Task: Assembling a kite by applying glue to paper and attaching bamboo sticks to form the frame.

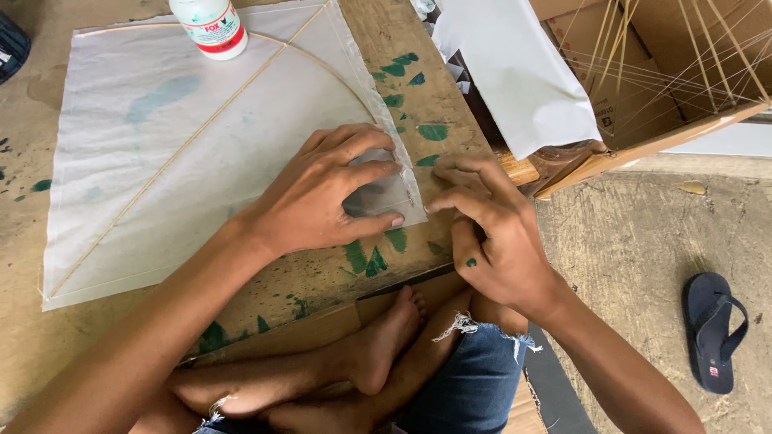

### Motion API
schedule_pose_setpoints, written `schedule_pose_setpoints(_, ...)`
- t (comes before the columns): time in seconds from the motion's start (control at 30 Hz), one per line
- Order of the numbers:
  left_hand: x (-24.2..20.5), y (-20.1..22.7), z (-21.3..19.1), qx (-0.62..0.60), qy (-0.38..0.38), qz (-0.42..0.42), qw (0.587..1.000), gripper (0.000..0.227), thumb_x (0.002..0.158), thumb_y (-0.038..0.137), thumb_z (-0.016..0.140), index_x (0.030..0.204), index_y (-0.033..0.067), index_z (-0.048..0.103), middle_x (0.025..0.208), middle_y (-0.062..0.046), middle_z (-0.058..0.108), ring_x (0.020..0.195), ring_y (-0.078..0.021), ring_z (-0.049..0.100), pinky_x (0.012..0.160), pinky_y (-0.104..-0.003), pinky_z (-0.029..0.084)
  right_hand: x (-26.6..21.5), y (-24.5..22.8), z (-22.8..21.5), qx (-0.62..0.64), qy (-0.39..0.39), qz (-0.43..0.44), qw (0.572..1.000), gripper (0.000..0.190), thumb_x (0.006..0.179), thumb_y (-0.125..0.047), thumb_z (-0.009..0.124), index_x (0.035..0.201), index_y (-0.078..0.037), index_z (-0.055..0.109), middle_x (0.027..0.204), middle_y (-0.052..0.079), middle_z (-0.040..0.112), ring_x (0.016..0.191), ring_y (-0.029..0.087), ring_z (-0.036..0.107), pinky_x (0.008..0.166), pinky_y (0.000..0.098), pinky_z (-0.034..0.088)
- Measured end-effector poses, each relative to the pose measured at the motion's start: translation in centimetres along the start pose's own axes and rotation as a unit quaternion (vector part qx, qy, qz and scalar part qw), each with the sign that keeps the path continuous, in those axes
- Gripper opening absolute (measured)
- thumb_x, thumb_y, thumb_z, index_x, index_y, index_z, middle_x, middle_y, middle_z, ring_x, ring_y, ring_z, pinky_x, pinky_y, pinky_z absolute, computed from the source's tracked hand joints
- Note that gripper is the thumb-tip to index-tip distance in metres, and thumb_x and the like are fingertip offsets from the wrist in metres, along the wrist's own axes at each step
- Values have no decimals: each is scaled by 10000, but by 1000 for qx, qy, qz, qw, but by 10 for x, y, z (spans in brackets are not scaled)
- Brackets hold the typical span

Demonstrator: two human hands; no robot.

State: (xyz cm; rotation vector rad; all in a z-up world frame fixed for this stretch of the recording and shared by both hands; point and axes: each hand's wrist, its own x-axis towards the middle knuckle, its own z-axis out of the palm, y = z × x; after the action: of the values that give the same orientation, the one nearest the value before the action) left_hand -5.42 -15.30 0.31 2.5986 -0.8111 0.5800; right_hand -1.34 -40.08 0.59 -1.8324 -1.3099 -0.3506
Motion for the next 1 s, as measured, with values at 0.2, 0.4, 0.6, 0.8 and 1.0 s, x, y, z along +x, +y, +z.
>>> schedule_pose_setpoints(0.2, 1, 1, -1, 0, 3, 3, 1000, 534, 901, 490, 743, 1178, 33, 737, 1324, -149, 593, 1301, -338, 519, 1046, -531, 421, 1, -6, -1, 5, -51, -6, 999, 491, 706, 238, 418, 1086, 113, 703, 1340, 265, 452, 1360, 445, 486, 1208, 534, 460)
schedule_pose_setpoints(0.4, 1, 1, -2, -4, -2, -3, 1000, 546, 893, 476, 755, 1189, 18, 730, 1323, -152, 593, 1309, -343, 508, 1052, -537, 411, 2, -5, 0, 15, -21, -20, 999, 438, 631, 226, 399, 914, 51, 684, 1297, 256, 506, 1309, 420, 532, 1165, 506, 526)
schedule_pose_setpoints(0.6, 0, -1, 1, -13, 4, -12, 1000, 556, 909, 515, 699, 1212, 50, 732, 1336, -174, 591, 1290, -346, 509, 1062, -545, 413, 8, -6, -7, 43, 28, 129, 990, 467, 719, 160, 422, 1054, -27, 688, 1207, 182, 608, 1210, 303, 624, 1099, 398, 528)
schedule_pose_setpoints(0.8, 3, 1, -9, -131, 72, -8, 989, 281, 1014, 305, 627, 1211, 104, 635, 1280, -135, 557, 1209, -320, 586, 1038, -509, 417, 49, 8, -15, 38, -6, 163, 986, 412, 800, 110, 549, 1196, 17, 615, 1183, 177, 653, 1018, 285, 695, 906, 352, 629)
schedule_pose_setpoints(1.0, 15, -36, -25, -162, 261, -147, 940, 217, 832, 40, 777, 973, 156, 658, 972, -9, 605, 989, -236, 666, 905, -388, 510, 117, 32, 10, 110, -15, 183, 977, 468, 777, 29, 706, 1227, -39, 598, 1067, 205, 678, 996, 369, 726, 845, 464, 574)
